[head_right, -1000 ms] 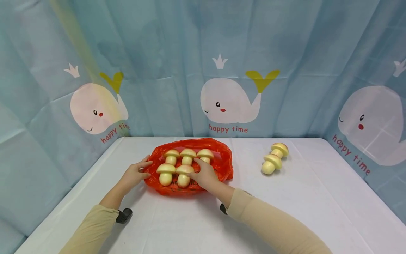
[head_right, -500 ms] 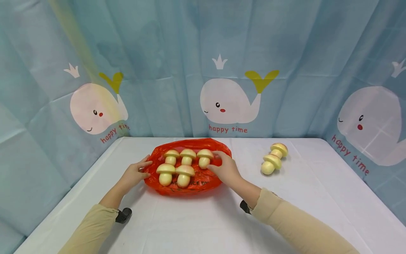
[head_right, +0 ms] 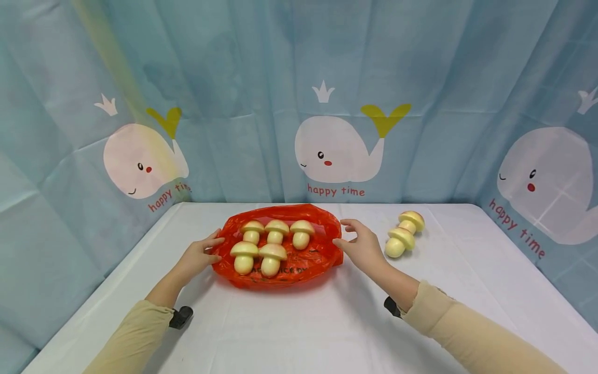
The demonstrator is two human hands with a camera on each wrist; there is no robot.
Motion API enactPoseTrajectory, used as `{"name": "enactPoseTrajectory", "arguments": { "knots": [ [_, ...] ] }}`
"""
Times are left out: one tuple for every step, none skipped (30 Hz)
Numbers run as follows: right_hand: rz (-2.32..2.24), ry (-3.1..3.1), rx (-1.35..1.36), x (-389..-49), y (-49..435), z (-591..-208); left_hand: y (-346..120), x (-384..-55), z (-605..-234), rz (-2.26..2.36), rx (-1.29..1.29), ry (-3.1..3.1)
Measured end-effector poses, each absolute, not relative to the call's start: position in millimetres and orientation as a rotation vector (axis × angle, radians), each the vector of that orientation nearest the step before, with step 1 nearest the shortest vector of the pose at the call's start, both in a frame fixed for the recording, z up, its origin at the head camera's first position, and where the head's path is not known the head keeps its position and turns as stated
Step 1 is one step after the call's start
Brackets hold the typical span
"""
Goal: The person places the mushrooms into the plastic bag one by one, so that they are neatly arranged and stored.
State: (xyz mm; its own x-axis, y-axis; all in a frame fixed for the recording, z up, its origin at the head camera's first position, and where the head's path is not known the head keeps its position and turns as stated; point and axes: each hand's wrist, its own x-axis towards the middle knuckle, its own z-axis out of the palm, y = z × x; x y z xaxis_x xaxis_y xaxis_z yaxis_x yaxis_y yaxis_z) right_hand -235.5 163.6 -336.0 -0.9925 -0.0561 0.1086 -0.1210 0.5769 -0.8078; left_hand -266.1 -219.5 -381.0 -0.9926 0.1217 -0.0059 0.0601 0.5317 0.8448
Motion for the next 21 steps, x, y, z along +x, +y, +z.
{"name": "enactPoseTrajectory", "arguments": {
  "knots": [
    [1.397,-2.727,0.149,-235,167,-336,-220,-266,-381,1.469,0.171,2.706],
    [1.392,-2.728,0.143,-235,171,-335,-221,-266,-381,1.457,0.180,2.716],
    [1.383,-2.728,0.135,-235,174,-335,-221,-266,-381,1.448,0.189,2.725],
    [1.373,-2.728,0.125,-236,178,-334,-221,-266,-382,1.446,0.190,2.728],
    [1.362,-2.728,0.114,-236,182,-334,-222,-266,-382,1.438,0.195,2.735],
    [1.353,-2.724,0.104,-236,185,-334,-222,-266,-382,1.426,0.198,2.744],
    [1.343,-2.722,0.095,-236,189,-335,-222,-266,-382,1.417,0.200,2.748],
    [1.334,-2.720,0.085,-235,192,-335,-222,-266,-382,1.409,0.202,2.752],
    [1.323,-2.717,0.079,-235,195,-335,-222,-265,-382,1.406,0.199,2.754],
    [1.315,-2.715,0.075,-235,198,-336,-222,-265,-382,1.402,0.196,2.757],
    [1.307,-2.714,0.068,-235,200,-336,-222,-265,-382,1.395,0.192,2.763],
    [1.302,-2.714,0.061,-235,203,-337,-222,-265,-382,1.388,0.193,2.767],
    [1.301,-2.716,0.056,-234,205,-338,-222,-265,-382,1.387,0.191,2.768],
    [1.301,-2.717,0.049,-234,208,-338,-222,-265,-382,1.388,0.187,2.767],
    [1.302,-2.715,0.045,-234,210,-339,-222,-266,-382,1.389,0.190,2.766],
    [1.301,-2.713,0.043,-234,213,-340,-222,-266,-382,1.393,0.189,2.761],
    [1.298,-2.709,0.045,-235,215,-340,-222,-266,-382,1.396,0.188,2.758],
    [1.295,-2.705,0.051,-235,217,-341,-222,-266,-382,1.400,0.187,2.753],
    [1.291,-2.701,0.058,-235,219,-342,-222,-267,-382,1.404,0.184,2.750],
    [1.280,-2.694,0.069,-235,221,-342,-222,-267,-382,1.401,0.184,2.751],
    [1.266,-2.690,0.080,-235,223,-343,-222,-267,-382,1.396,0.186,2.754]
  ]
}}
